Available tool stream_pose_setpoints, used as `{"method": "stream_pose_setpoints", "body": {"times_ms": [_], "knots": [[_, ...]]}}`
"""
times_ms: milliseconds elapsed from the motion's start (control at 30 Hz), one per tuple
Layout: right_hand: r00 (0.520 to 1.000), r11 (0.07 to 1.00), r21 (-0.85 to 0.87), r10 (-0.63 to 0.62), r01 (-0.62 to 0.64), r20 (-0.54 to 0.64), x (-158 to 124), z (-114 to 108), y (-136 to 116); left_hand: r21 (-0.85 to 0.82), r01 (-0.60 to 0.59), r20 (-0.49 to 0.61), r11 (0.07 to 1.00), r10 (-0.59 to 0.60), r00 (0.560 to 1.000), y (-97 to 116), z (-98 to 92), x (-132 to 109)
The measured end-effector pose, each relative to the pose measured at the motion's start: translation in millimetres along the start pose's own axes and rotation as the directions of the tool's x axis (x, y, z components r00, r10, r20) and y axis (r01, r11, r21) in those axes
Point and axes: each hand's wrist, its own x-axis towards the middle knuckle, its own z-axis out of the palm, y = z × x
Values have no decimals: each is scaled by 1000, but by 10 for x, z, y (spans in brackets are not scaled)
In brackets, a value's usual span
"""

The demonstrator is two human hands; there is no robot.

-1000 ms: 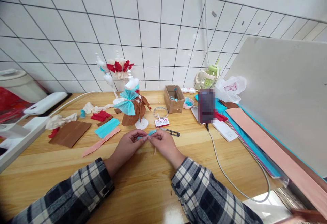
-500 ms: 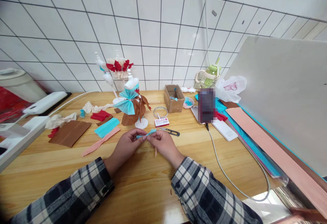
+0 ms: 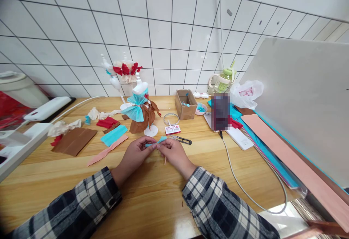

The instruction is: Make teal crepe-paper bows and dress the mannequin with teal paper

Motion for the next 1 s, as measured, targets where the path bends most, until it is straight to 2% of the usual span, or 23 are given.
{"method": "stream_pose_setpoints", "body": {"times_ms": [333, 467, 633, 733, 867, 1000], "knots": [[1000, 1000, -25, 0, 0, -8, 10, 14, -2, -72, -34, 67, 997, 38, 997, -19, -34, -9], [999, 999, -45, -28, 28, -15, 5, 28, -10, -51, -24, 45, 998, 26, 999, -24, -23, -2], [997, 993, -92, -78, 79, 15, -13, 35, -12, -116, 10, 32, 993, -7, 999, -36, -34, 16], [992, 982, -141, -129, 127, -3, -24, 35, -13, -165, 24, 62, 986, -14, 998, -35, -57, 11], [991, 980, -149, -132, 130, -3, -36, 36, -27, -234, 19, 117, 972, 8, 993, -19, -68, -3], [992, 984, -132, -125, 123, -9, -33, 41, -26, -195, -28, 73, 980, 42, 996, -32, -38, 3]]}}
